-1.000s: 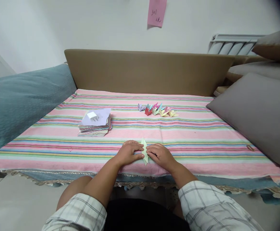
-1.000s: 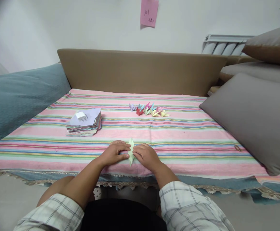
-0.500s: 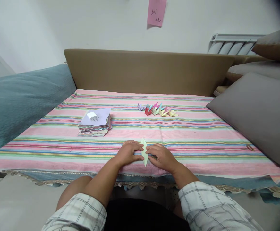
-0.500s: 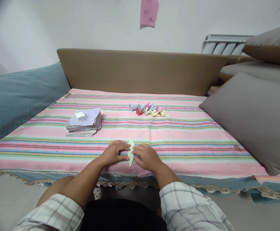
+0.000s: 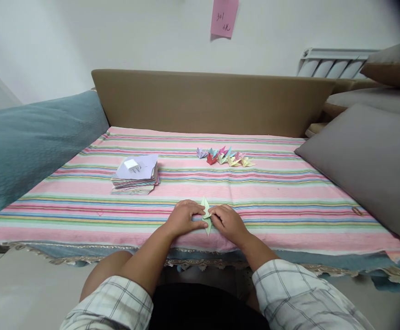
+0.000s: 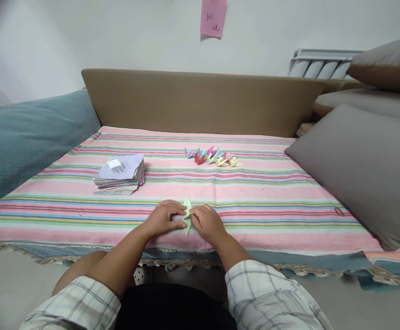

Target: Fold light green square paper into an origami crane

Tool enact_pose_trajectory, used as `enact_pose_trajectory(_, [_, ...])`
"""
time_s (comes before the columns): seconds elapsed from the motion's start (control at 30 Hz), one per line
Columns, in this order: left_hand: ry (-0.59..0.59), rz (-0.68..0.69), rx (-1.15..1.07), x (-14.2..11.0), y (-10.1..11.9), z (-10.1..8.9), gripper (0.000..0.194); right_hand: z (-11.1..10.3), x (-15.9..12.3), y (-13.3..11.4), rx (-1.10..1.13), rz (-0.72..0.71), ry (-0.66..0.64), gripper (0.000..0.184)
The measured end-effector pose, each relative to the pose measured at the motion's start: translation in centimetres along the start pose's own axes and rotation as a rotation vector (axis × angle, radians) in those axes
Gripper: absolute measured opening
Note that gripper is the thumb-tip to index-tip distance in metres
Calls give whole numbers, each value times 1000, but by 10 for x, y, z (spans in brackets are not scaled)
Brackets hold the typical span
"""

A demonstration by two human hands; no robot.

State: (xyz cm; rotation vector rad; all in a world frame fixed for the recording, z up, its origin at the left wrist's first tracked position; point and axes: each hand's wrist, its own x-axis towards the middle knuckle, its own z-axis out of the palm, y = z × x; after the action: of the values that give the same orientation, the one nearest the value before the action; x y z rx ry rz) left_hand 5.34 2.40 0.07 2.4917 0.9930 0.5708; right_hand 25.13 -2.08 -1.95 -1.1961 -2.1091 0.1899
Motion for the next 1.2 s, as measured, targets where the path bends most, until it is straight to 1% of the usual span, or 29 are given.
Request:
enact_pose_trajectory(0.13, [70, -17, 56, 2, 4, 5, 15, 1, -1, 0, 39, 18, 4, 13])
enact_pose_trajectory(0.23, [88, -19, 75, 2, 6, 6, 10, 0, -1, 0, 55, 6, -7, 11])
enact_pose_trajectory(0.4, [103, -9, 100, 1, 8, 7, 8, 5, 1, 1, 7, 22, 6, 7])
enact_pose_trajectory(0.5, [110, -3, 113, 1, 9, 8, 7, 9, 2, 3, -20, 77, 12, 7])
enact_pose_trajectory(0.63, [151, -21, 114, 2, 6, 12, 9, 9, 3, 5, -41, 151, -18, 8])
enact_pose_trajectory(0.73, [167, -24, 125, 2, 5, 14, 10, 6, 3, 5, -12, 158, -60, 7])
enact_pose_trajectory(0.83, [165, -28, 143, 3, 5, 15, 11, 5, 4, 5, 17, 176, -72, 6])
enact_pose_trajectory(1.03, [223, -95, 239, 1, 9, 16, 17, 11, 8, 4, -4, 264, -48, 10])
enact_pose_trajectory(1.2, [201, -154, 256, 3, 11, 16, 18, 11, 9, 3, 7, 289, -49, 9])
